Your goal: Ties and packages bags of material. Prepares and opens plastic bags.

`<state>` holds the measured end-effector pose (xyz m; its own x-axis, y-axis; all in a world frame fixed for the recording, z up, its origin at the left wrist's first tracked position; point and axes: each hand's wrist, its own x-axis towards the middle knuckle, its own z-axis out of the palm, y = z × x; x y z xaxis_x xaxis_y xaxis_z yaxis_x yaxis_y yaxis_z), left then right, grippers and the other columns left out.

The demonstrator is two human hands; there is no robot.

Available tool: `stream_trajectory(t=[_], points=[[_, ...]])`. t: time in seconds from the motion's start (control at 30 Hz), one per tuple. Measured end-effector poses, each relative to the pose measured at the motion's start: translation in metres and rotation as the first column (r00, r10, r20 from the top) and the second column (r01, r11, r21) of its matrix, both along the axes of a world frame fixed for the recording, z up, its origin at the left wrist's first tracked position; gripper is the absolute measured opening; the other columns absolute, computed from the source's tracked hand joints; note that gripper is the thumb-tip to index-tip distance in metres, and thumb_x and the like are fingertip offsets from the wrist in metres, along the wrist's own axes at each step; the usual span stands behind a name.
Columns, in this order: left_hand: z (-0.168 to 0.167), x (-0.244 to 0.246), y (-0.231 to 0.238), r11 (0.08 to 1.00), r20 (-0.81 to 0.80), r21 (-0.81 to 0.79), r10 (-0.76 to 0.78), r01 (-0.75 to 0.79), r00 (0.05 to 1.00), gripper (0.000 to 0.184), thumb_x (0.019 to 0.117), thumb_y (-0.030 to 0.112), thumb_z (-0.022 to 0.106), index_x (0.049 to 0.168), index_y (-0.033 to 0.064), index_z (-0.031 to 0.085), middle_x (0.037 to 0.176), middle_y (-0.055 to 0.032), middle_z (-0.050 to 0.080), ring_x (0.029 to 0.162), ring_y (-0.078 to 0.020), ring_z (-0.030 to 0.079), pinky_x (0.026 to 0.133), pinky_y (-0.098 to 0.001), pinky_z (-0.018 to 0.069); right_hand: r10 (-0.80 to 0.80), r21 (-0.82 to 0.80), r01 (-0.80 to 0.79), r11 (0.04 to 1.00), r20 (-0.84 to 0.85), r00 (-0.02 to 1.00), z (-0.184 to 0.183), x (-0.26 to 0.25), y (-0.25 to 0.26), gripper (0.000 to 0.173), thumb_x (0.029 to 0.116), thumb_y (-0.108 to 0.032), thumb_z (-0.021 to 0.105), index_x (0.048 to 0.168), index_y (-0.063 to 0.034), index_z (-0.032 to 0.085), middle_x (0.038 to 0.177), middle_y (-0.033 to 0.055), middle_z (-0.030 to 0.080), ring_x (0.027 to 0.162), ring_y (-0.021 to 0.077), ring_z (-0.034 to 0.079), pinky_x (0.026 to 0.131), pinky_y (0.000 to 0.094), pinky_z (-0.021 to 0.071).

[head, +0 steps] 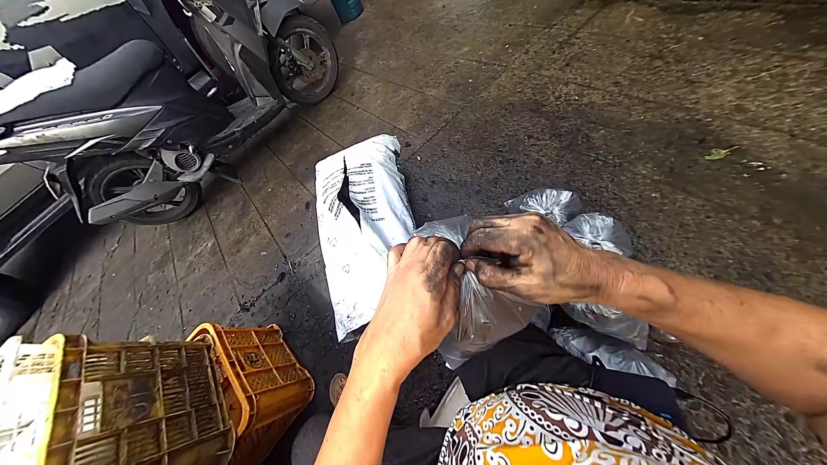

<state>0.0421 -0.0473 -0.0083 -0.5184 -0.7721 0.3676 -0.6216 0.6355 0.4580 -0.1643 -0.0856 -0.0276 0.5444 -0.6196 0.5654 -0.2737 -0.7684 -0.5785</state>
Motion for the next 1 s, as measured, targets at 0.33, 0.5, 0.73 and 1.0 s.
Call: stream_trajectory(t=[0.33, 0.5, 0.73, 1.0], points=[[-0.019, -0.016, 0.004, 0.96, -0.166, -0.208, 0.156, -0.189, 0.974, 0.011, 0.0944, 0.009, 0.063, 0.096, 0.0026, 0.072, 0.095, -0.0093, 0.073, 0.097, -0.0217, 0.068, 0.09, -0.0363, 0.052, -0.032, 0.853, -0.2, 0.483, 0.246, 0.969, 0.017, -0.011, -0.012, 0.019, 0.0938, 0.002, 0.06, 0.087, -0.0081, 0.075, 0.073, -0.0067, 0.069, 0.065, -0.0024, 0.061, 0.061, 0.0136, 0.0497], [-0.013, -0.019, 0.015, 0.928, -0.11, -0.281, 0.222, -0.245, 0.969, 0.013, 0.0905, 0.01, 0.067, 0.091, 0.0047, 0.079, 0.096, -0.0068, 0.077, 0.097, -0.0204, 0.072, 0.093, -0.0342, 0.0533, -0.094, 0.882, -0.151, 0.446, 0.214, 0.972, 0.023, -0.011, -0.003, 0.017, 0.0963, 0.001, 0.061, 0.089, -0.0062, 0.074, 0.074, -0.0051, 0.069, 0.066, -0.0013, 0.062, 0.064, 0.0144, 0.0512], [-0.005, -0.02, 0.018, 0.924, -0.062, -0.227, 0.302, -0.308, 0.951, 0.016, 0.0907, 0.012, 0.063, 0.089, 0.0043, 0.077, 0.093, -0.0065, 0.077, 0.094, -0.021, 0.072, 0.09, -0.0385, 0.0519, -0.101, 0.823, -0.076, 0.563, 0.16, 0.982, 0.024, -0.002, 0.004, 0.008, 0.0951, -0.003, 0.067, 0.094, -0.0058, 0.074, 0.078, -0.0066, 0.07, 0.072, -0.004, 0.063, 0.07, 0.0134, 0.0521], [-0.007, -0.015, 0.012, 0.908, -0.02, -0.275, 0.321, -0.314, 0.947, 0.014, 0.0821, 0.017, 0.063, 0.074, 0.0087, 0.07, 0.075, -0.0038, 0.07, 0.081, -0.0196, 0.067, 0.086, -0.0402, 0.0468, 0.052, 0.553, 0.017, 0.833, -0.108, 0.993, 0.02, -0.008, -0.008, 0.018, 0.0965, -0.025, 0.069, 0.087, -0.0099, 0.069, 0.069, -0.008, 0.059, 0.063, -0.0045, 0.053, 0.062, 0.0156, 0.043]])
